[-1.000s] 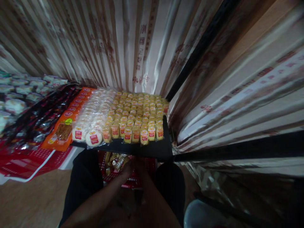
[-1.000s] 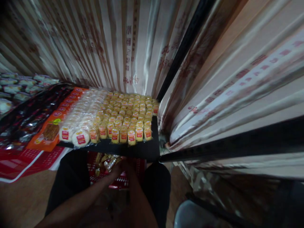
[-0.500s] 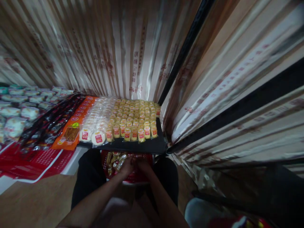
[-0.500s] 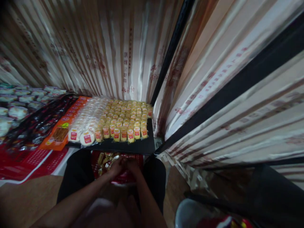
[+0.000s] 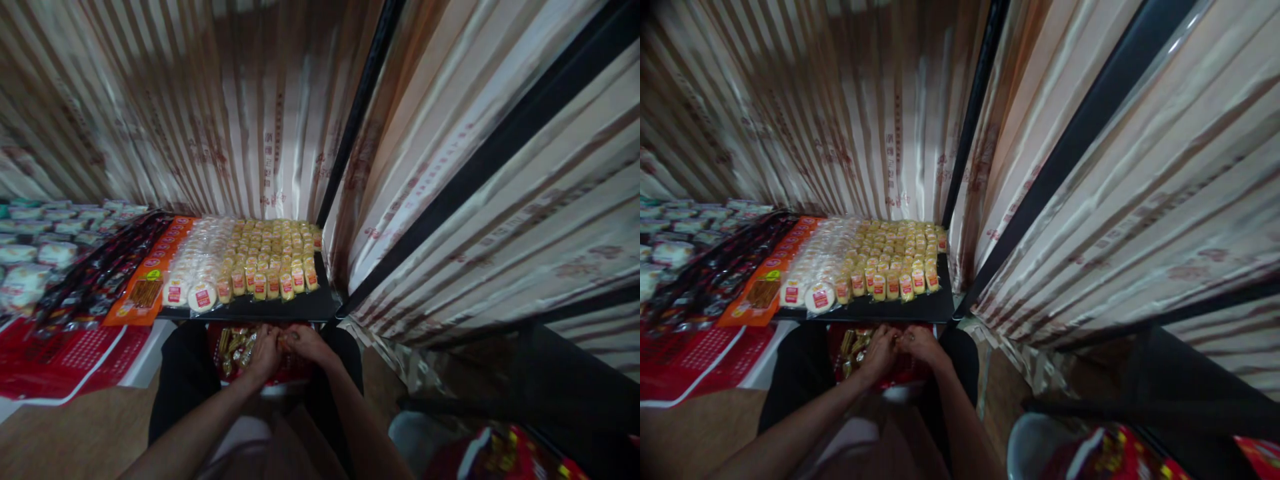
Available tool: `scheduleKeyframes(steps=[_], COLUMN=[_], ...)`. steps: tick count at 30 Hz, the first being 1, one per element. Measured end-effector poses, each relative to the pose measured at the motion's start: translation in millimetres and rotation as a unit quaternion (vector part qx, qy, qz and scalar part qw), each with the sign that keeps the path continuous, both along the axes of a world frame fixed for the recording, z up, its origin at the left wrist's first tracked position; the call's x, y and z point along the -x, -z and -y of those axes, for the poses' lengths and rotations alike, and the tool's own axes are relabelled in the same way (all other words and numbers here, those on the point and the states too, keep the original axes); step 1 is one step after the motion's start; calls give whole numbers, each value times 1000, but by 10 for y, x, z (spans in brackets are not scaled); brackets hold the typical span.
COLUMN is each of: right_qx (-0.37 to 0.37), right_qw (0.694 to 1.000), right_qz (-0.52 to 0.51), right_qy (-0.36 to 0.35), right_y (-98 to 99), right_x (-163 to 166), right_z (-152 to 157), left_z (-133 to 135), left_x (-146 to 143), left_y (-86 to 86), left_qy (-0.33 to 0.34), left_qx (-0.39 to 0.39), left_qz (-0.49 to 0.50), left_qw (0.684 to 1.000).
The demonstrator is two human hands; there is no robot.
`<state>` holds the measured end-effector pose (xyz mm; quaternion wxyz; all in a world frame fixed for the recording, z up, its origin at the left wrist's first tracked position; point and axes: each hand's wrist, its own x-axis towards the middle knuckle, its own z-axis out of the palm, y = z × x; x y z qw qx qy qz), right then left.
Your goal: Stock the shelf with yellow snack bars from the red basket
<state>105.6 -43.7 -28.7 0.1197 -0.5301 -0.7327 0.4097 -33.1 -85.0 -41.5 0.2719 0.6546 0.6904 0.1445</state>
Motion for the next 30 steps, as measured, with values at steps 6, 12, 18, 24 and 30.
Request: scheduleKeyframes(steps=[6,12,18,24,30], right_qx=[-28,-51,-68,-132,-216], right_qw=[999,991,952,928,906], right_qz=[9,-95,-249,-248,-219], right_qy=[-16,77,166,244,292], right_y=[-320,-349,-249,-246,-244], right_x=[-122,-172,-106,-24,-6], right_z=[-47,-127,-228,-342,-513], left_z=[-17,-131,-372,-715,-1033], left_x=[-21,-61,-107,-181,-290], left_y=[-67,-302,-460,-618,-758], left_qy=[-6,-52,-68,-46,-41], left_qx=[22,-29,-66,-108,-129], left_qz=[130,186,219,230,229], left_qw=[991,981,971,966,964])
